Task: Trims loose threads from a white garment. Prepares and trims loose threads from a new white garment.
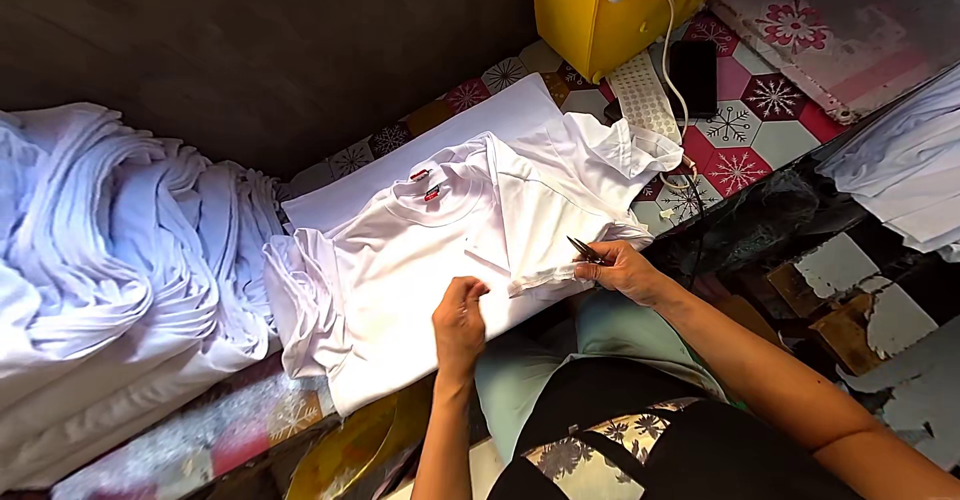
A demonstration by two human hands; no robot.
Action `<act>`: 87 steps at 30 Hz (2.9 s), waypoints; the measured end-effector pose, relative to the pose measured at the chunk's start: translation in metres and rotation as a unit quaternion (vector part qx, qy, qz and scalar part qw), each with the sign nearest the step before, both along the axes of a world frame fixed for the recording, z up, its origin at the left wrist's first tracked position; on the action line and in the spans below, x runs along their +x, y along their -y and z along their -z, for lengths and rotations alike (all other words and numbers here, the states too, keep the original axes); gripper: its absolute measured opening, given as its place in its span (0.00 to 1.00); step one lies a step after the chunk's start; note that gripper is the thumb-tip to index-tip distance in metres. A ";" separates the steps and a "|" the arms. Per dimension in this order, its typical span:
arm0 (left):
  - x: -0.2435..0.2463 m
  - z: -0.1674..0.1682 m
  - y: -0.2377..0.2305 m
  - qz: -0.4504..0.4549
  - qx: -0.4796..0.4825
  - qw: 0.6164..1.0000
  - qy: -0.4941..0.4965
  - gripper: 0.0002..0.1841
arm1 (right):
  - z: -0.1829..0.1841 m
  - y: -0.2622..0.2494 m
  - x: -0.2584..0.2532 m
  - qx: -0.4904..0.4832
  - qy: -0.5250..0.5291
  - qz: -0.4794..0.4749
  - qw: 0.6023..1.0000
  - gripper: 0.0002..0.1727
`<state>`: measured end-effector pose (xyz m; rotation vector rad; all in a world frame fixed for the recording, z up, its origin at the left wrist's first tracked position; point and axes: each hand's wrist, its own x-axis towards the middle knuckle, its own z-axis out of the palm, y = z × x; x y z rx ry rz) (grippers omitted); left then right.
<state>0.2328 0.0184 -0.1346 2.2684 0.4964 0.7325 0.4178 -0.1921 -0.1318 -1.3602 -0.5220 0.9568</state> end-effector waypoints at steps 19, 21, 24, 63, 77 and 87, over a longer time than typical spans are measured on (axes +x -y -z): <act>0.056 -0.030 0.040 0.156 -0.438 0.884 -0.051 0.10 | -0.013 0.000 -0.019 -0.051 0.104 0.120 0.986 0.06; 0.056 -0.033 0.044 0.131 -0.451 0.882 -0.048 0.11 | -0.005 0.005 -0.026 -0.060 0.293 0.187 0.936 0.12; 0.053 -0.036 0.051 0.124 -0.416 0.900 -0.028 0.11 | -0.012 0.007 -0.042 -0.048 0.346 0.203 0.915 0.17; 0.051 -0.026 0.023 0.208 -0.414 0.883 -0.078 0.06 | 0.004 0.017 -0.012 -0.040 0.495 0.043 0.867 0.28; 0.071 -0.036 0.006 0.315 -0.344 0.871 -0.154 0.09 | 0.001 0.009 0.038 0.078 0.632 -0.028 0.770 0.26; 0.072 -0.039 0.012 0.277 -0.376 0.870 -0.158 0.08 | 0.008 0.012 0.036 0.077 0.600 -0.017 0.796 0.24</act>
